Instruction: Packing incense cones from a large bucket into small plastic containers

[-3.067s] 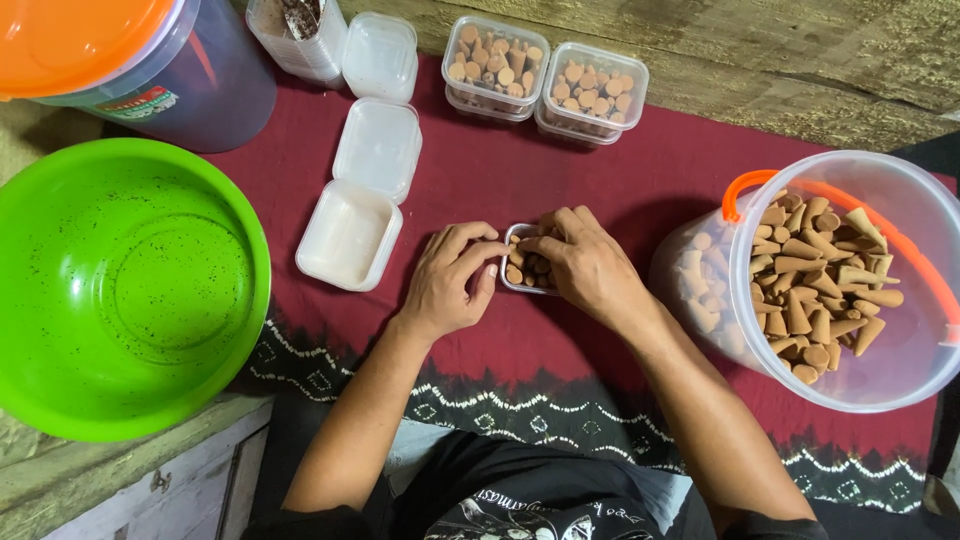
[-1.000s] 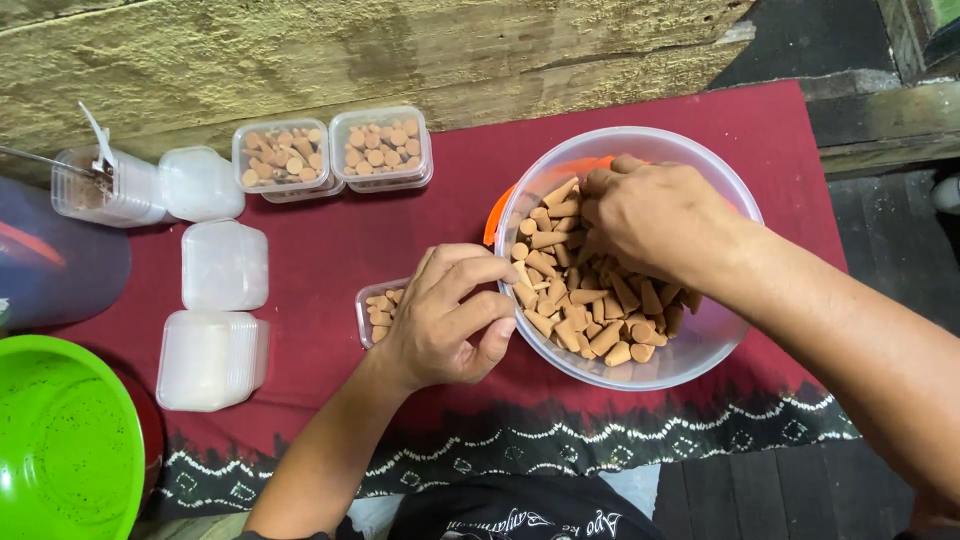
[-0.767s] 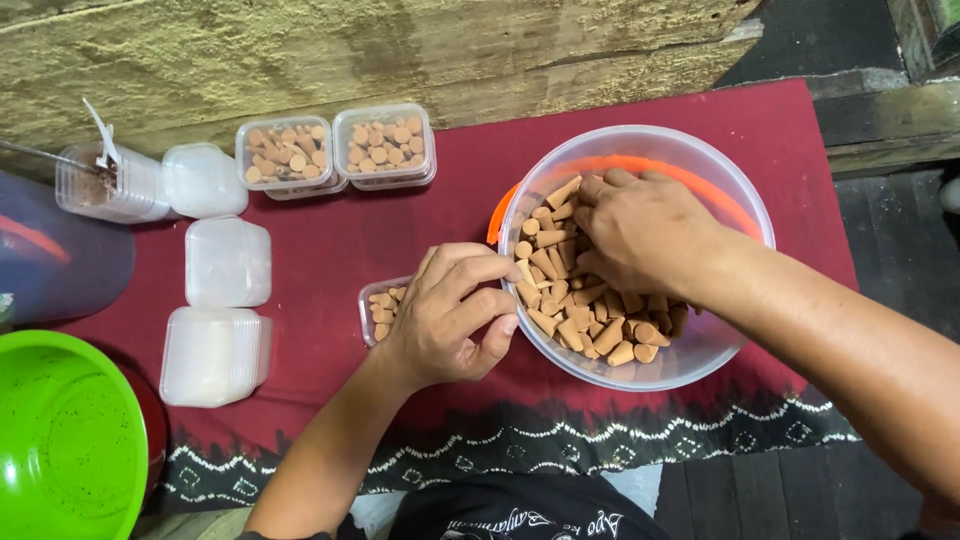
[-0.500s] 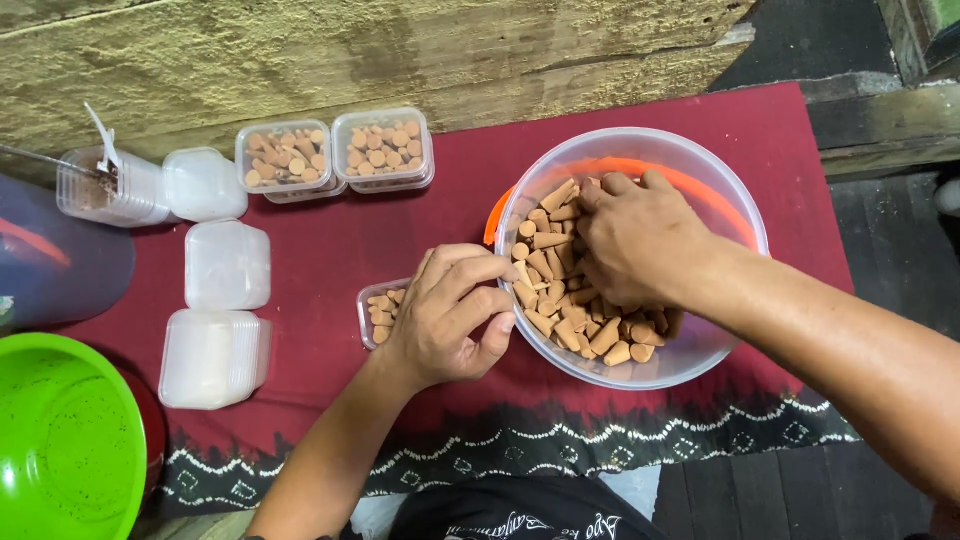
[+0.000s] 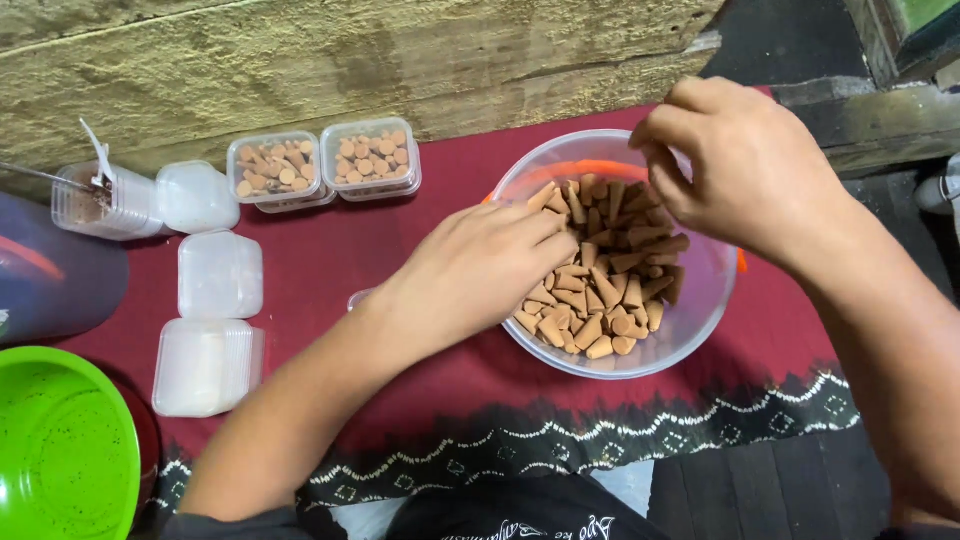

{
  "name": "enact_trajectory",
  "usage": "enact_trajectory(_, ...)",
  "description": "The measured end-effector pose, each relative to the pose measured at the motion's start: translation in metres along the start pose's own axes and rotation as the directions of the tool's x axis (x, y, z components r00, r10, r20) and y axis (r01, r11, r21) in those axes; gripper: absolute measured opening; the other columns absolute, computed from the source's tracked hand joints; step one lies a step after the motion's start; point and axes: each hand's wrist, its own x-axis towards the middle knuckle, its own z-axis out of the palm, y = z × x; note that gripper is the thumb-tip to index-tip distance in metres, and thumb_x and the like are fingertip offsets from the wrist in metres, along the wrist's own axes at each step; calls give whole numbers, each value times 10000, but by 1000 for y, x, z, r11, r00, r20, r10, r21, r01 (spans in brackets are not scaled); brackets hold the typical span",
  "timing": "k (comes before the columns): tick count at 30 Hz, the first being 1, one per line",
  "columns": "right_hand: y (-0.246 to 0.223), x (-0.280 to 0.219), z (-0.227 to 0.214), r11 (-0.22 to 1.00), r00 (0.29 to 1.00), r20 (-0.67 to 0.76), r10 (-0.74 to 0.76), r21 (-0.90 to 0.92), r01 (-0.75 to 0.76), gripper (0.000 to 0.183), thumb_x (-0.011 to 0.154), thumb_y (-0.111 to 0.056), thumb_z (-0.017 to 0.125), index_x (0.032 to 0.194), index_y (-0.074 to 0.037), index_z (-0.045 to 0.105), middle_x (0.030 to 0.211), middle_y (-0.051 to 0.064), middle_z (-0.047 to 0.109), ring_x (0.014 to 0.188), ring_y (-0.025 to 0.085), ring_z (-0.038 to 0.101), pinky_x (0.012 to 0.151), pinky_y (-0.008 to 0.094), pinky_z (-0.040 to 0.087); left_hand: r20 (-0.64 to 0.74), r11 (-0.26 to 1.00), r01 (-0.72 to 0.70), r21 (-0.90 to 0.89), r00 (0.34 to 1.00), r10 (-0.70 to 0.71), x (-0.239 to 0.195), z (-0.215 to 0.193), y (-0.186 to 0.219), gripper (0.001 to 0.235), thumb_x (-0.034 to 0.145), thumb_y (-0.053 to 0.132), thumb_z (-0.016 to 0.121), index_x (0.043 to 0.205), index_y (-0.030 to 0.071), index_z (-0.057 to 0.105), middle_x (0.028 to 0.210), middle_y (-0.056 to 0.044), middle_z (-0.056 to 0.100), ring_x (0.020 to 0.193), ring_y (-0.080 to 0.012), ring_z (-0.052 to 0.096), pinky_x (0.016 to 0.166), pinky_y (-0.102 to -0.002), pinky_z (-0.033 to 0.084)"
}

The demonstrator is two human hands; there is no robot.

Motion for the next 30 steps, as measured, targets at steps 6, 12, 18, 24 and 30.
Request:
enact_trajectory(6,-3,-3,34,980,995,20,97,171,-99,158,917,-105,703,1051,-26,681,1203,216,621,1133,387,588,998,515,519,698,983,24,183,701,-147,70,32,2,309,879,59,567,1043,245,750,1085,46,714,1071,-266,664,1147,-527,330)
enact_trajectory(12,8,-16,68,982,980,88,178,49,-182,261,877,-210,692,1128,-143,663,1199,107,595,1141,357,630,815,484,571,528,992,127,-12,843,-101,51,95,-20,295,966,185,565,1237,120,661,1084,-142,656,887,-427,740,722,-622,583)
enact_trajectory(18,3,-13,58,977,977,116,178,94,-189,228,893,-213,695,1099,-118,674,1188,124,613,1134,373,640,788,505,591,235,935,7,354,967,-96,46,97,-22,200,878,141,580,903,105,775,969,-114,662,901,-343,616,718,-481,410)
enact_trajectory(24,5,-13,62,973,973,132,188,107,-202,216,919,-242,670,1115,-150,670,1177,116,606,1101,375,649,785,510,580,290,994,-38,102,957,7,47,75,1,249,892,104,602,1075,188,748,1006,-68,701,968,-320,702,737,-469,512)
enact_trajectory(30,4,-13,59,970,967,159,199,107,-217,218,931,-259,657,1126,-162,665,1168,111,604,1054,374,663,780,518,579,508,991,129,39,851,-131,48,65,-6,297,945,64,515,1140,130,730,882,-138,743,869,-411,747,691,-542,602)
